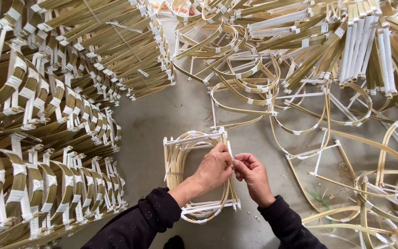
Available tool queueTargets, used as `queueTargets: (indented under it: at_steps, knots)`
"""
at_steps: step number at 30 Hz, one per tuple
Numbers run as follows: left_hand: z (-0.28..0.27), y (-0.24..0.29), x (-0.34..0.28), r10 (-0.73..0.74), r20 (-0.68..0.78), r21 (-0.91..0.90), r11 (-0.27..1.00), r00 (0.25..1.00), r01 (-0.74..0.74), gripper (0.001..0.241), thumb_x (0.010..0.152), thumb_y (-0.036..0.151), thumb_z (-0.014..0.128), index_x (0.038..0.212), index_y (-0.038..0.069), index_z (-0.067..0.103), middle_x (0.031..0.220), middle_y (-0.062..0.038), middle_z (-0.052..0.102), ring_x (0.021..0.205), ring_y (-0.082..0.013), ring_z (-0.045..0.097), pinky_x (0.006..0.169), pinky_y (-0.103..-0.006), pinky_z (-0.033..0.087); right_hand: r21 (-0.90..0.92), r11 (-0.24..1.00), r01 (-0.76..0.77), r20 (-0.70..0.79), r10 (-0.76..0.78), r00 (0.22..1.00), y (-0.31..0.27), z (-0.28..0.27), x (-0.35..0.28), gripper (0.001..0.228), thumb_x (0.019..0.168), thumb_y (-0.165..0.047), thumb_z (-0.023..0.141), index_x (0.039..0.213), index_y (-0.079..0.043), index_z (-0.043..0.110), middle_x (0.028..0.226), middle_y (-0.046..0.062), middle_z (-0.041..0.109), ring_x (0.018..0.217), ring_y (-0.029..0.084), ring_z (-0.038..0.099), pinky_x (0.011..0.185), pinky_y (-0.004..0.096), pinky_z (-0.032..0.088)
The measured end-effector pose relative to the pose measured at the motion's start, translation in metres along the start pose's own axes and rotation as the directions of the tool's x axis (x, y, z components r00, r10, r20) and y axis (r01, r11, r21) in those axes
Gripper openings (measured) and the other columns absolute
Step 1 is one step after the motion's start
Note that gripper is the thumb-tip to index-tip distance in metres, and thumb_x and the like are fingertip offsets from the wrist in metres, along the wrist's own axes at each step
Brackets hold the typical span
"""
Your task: Assembling and securing bamboo frame components using plastic ties in a workshop setting.
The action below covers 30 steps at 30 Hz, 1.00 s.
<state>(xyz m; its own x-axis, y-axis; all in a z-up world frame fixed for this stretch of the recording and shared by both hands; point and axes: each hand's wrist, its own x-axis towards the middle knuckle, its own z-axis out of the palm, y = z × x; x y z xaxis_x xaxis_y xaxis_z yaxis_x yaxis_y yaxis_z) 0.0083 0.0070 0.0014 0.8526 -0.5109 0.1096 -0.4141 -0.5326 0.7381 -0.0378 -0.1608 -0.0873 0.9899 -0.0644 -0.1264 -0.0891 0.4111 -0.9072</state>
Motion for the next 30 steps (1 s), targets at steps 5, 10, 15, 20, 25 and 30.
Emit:
queueTargets:
  at_steps: [5, 10, 15, 20, 25, 30]
  knots:
    - [-0.01, 0.004, -0.001, -0.009, 0.045, 0.002, 1.0, 0.999, 0.009, 0.008, 0.081, 0.005, 0.07, 0.08, 0.0, 0.063, 0.102, -0.011, 0.061, 0.089, -0.0301, 0.069, 0.079, -0.0393, 0.056, -0.135, 0.987, 0.092, 0.139, -0.074, 0.988, 0.014, -0.009, -0.005, 0.019, 0.1, -0.017, 0.07, 0.106, 0.0, 0.076, 0.081, 0.0, 0.065, 0.068, 0.005, 0.051, 0.06, 0.022, 0.043]
    - [-0.005, -0.009, -0.001, 0.108, 0.021, 0.027, 0.994, 0.994, -0.108, 0.006, 0.078, 0.002, 0.07, 0.078, 0.001, 0.064, 0.103, -0.011, 0.063, 0.09, -0.0312, 0.068, 0.08, -0.0389, 0.056, -0.321, 0.925, 0.205, 0.279, -0.115, 0.953, -0.01, -0.01, -0.003, 0.018, 0.098, -0.019, 0.068, 0.108, -0.004, 0.07, 0.096, -0.004, 0.069, 0.086, 0.002, 0.06, 0.075, 0.02, 0.05]
    - [-0.011, -0.007, -0.008, 0.198, -0.009, 0.016, 0.98, 0.98, -0.198, 0.007, 0.086, 0.004, 0.07, 0.089, 0.002, 0.063, 0.1, -0.011, 0.062, 0.092, -0.032, 0.068, 0.081, -0.0392, 0.056, -0.157, 0.963, -0.221, 0.475, 0.27, 0.838, -0.02, -0.028, 0.014, 0.019, 0.104, -0.022, 0.066, 0.113, -0.005, 0.069, 0.097, -0.006, 0.061, 0.087, 0.005, 0.052, 0.08, 0.024, 0.046]
    - [-0.026, 0.015, -0.018, 0.25, -0.009, -0.059, 0.967, 0.968, -0.25, 0.019, 0.077, 0.005, 0.076, 0.087, -0.001, 0.06, 0.101, -0.014, 0.058, 0.094, -0.0326, 0.064, 0.08, -0.0411, 0.054, 0.039, 0.915, -0.402, 0.453, 0.342, 0.823, -0.014, -0.025, 0.009, 0.02, 0.101, -0.023, 0.064, 0.115, -0.009, 0.067, 0.103, -0.005, 0.065, 0.093, 0.006, 0.057, 0.083, 0.027, 0.046]
    - [-0.006, -0.001, -0.021, 0.221, -0.098, -0.013, 0.975, 0.97, -0.223, 0.013, 0.083, 0.004, 0.071, 0.082, 0.001, 0.059, 0.104, -0.013, 0.058, 0.098, -0.0311, 0.065, 0.084, -0.0398, 0.054, -0.014, 0.928, -0.373, 0.427, 0.343, 0.837, -0.023, -0.031, 0.008, 0.023, 0.098, -0.019, 0.065, 0.117, -0.007, 0.069, 0.102, -0.005, 0.066, 0.09, 0.007, 0.056, 0.082, 0.026, 0.047]
    - [0.013, -0.01, -0.034, 0.105, -0.096, -0.063, 0.992, 0.99, -0.111, 0.012, 0.075, 0.002, 0.067, 0.075, 0.001, 0.055, 0.104, -0.014, 0.057, 0.097, -0.0322, 0.064, 0.083, -0.0401, 0.054, -0.238, 0.971, -0.025, 0.296, 0.097, 0.95, 0.011, -0.044, 0.026, 0.021, 0.097, -0.013, 0.07, 0.113, 0.0, 0.068, 0.101, -0.002, 0.067, 0.094, 0.01, 0.059, 0.083, 0.027, 0.049]
